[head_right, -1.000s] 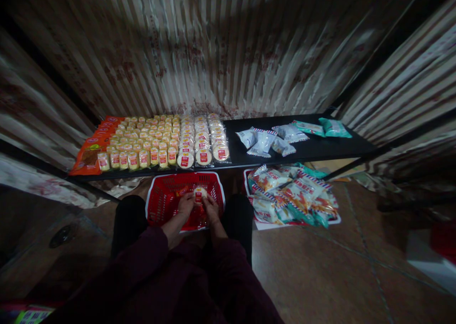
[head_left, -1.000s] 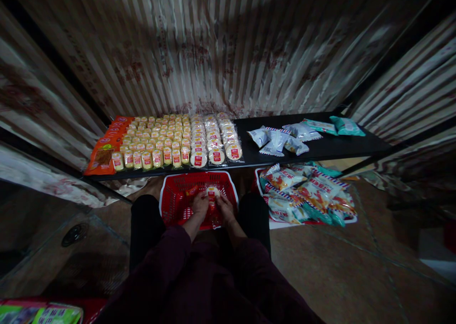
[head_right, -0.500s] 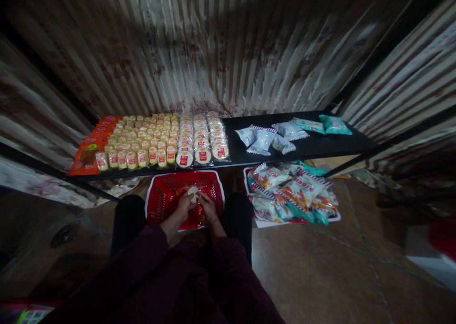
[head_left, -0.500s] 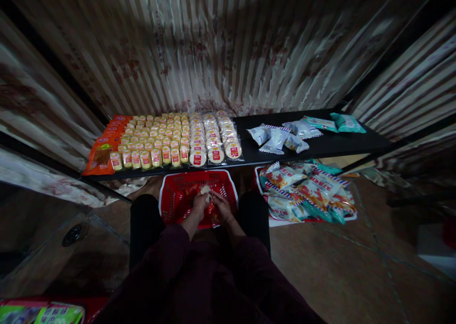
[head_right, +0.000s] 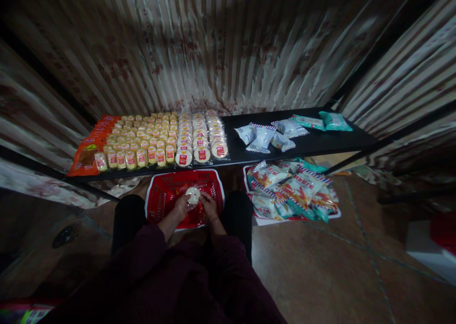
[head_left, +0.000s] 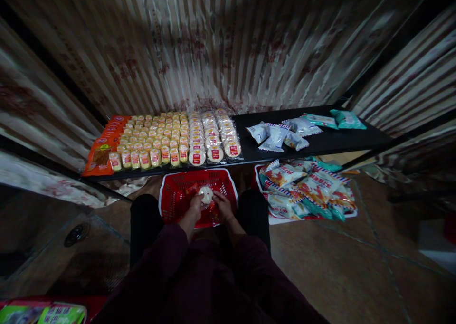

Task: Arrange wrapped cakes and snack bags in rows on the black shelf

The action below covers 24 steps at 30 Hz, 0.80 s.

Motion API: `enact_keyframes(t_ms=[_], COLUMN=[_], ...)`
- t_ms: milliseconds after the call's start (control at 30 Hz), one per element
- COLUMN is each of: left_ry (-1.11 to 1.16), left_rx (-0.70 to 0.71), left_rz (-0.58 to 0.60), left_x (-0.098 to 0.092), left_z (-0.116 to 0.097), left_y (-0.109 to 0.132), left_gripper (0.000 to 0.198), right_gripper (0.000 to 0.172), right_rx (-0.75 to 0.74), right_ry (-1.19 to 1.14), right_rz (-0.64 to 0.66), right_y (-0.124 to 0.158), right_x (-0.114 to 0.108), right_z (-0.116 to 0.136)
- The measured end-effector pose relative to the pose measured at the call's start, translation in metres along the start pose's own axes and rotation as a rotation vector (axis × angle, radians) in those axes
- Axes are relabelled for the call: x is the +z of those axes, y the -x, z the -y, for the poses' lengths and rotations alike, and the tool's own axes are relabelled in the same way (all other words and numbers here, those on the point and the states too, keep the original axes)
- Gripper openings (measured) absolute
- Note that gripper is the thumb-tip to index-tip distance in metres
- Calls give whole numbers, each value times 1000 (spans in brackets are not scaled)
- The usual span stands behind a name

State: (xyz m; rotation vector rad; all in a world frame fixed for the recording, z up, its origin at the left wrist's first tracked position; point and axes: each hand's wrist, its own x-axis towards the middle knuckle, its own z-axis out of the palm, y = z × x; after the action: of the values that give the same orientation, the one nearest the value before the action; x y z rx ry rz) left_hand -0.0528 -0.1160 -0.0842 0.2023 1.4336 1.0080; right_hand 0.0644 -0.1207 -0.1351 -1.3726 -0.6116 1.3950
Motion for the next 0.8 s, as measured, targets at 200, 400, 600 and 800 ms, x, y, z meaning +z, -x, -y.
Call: enact_keyframes(t_ms=[200, 400, 600, 800], left_ry=[-5, -34, -61, -109], left_rx=[-49, -49, -11, 55], left_rz=[-14, 25, 70, 83], left_x=[3, 4, 1, -1], left_z=[0, -1, -4, 0], left_y=[6, 15, 19, 16], left_gripper=[14, 22, 28, 17], right_gripper=[42, 43, 49, 55], right_rx=[-13, 19, 13, 103], right_ry=[90, 154, 101, 47], right_rz=[27, 61, 264, 135], right_y=[4, 14, 24, 14], right_x=[1, 6, 11, 8], right_z=[5, 18, 28, 16])
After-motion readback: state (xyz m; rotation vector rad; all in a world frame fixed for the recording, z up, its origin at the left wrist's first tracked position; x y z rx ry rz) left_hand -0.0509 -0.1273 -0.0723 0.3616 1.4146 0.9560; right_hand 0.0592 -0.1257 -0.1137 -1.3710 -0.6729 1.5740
